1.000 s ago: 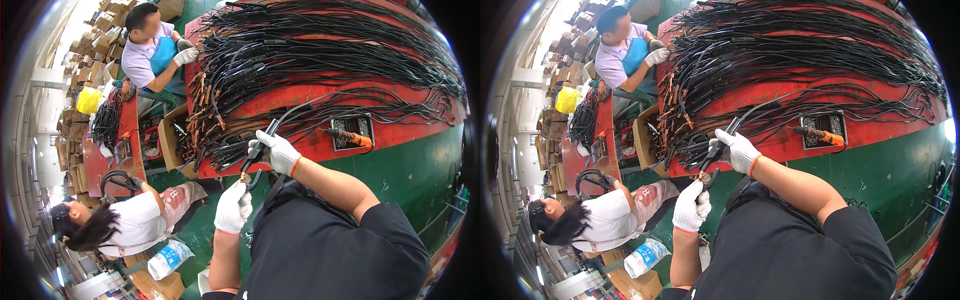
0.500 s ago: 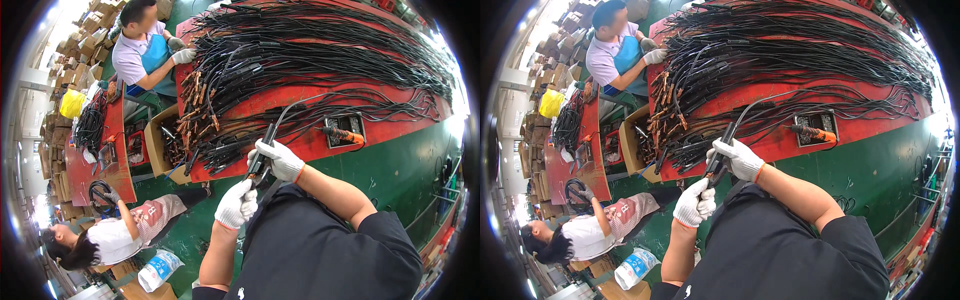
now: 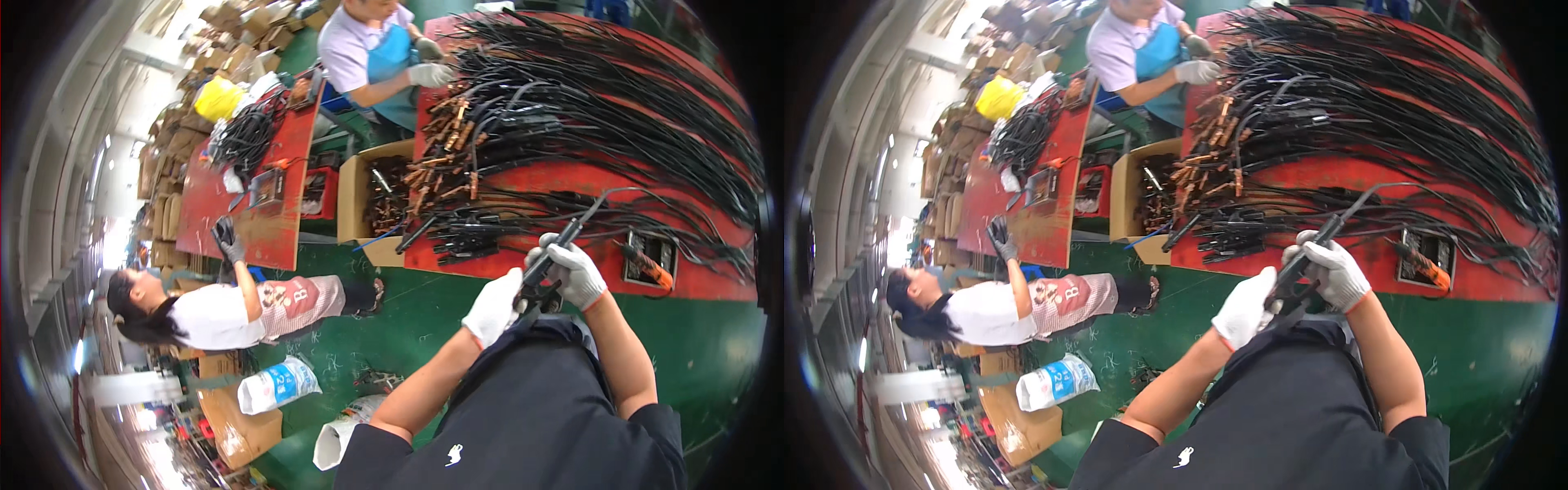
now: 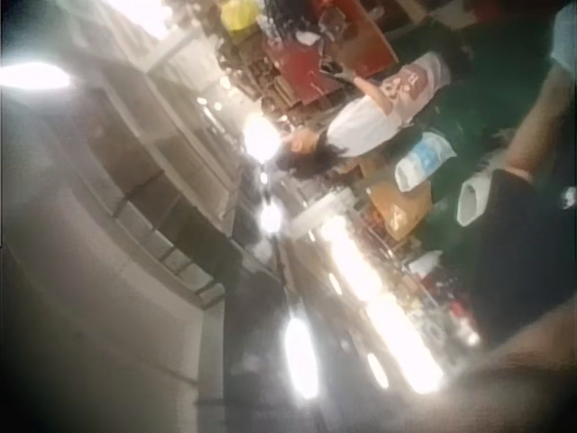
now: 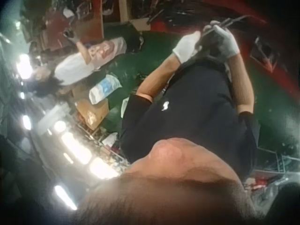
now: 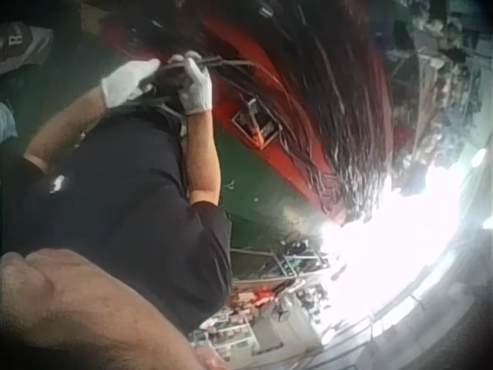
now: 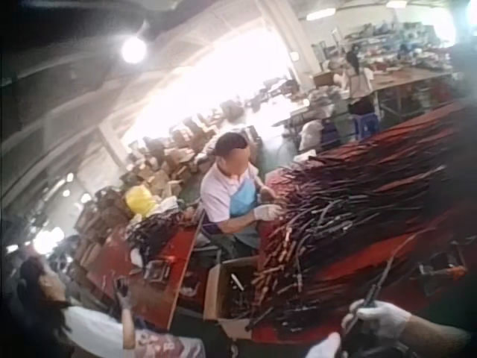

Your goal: The person assembles wire harnesses by securing connectors to electrical wires with an electric screwdriver.

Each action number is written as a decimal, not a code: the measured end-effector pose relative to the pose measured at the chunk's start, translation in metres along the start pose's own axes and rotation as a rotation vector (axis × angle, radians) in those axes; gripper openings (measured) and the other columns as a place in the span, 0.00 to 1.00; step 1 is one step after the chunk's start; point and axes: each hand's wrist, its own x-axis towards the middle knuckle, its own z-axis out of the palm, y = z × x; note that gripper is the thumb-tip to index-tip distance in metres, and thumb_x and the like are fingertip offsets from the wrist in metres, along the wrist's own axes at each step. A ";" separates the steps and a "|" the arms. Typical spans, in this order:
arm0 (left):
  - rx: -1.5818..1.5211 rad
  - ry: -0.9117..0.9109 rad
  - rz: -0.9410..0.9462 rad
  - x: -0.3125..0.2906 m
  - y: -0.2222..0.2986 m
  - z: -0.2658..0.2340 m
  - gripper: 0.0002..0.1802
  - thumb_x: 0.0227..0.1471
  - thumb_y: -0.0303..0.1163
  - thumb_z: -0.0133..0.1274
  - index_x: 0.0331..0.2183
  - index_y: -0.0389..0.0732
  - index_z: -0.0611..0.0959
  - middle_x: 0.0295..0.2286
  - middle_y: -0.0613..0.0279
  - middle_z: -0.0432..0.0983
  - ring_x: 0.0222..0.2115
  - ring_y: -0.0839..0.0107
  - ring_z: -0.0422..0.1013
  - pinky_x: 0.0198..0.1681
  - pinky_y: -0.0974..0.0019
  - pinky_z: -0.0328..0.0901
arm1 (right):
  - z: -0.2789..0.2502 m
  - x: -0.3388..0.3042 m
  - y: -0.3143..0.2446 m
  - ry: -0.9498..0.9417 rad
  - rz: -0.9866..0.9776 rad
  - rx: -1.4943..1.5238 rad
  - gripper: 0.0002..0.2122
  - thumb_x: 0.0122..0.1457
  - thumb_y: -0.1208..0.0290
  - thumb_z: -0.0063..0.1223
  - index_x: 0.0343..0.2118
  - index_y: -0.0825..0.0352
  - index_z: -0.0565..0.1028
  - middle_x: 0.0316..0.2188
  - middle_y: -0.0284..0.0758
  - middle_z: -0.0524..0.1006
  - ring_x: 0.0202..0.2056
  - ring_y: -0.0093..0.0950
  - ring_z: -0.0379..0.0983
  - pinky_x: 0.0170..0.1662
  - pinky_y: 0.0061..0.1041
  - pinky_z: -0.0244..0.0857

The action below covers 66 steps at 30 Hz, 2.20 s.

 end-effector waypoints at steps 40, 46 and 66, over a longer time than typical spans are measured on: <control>0.114 -0.107 0.506 0.057 -0.013 0.100 0.21 0.69 0.36 0.51 0.58 0.34 0.74 0.48 0.60 0.78 0.48 0.75 0.72 0.54 0.69 0.67 | 0.010 -0.024 -0.025 0.452 -0.419 0.207 0.14 0.70 0.56 0.56 0.49 0.60 0.77 0.28 0.28 0.78 0.30 0.22 0.76 0.35 0.23 0.73; 0.136 -0.083 0.492 0.057 -0.020 0.100 0.21 0.69 0.36 0.51 0.57 0.35 0.75 0.47 0.61 0.78 0.47 0.75 0.73 0.52 0.69 0.68 | 0.002 -0.025 -0.014 0.533 -0.429 0.205 0.14 0.69 0.57 0.56 0.50 0.60 0.77 0.29 0.28 0.77 0.31 0.21 0.75 0.36 0.23 0.73; 0.043 -0.127 0.523 0.073 -0.032 0.098 0.17 0.70 0.37 0.47 0.52 0.40 0.80 0.46 0.65 0.79 0.44 0.77 0.72 0.49 0.67 0.69 | 0.022 -0.034 -0.023 0.672 -0.382 0.092 0.11 0.67 0.56 0.56 0.42 0.58 0.80 0.26 0.26 0.77 0.27 0.21 0.74 0.33 0.24 0.69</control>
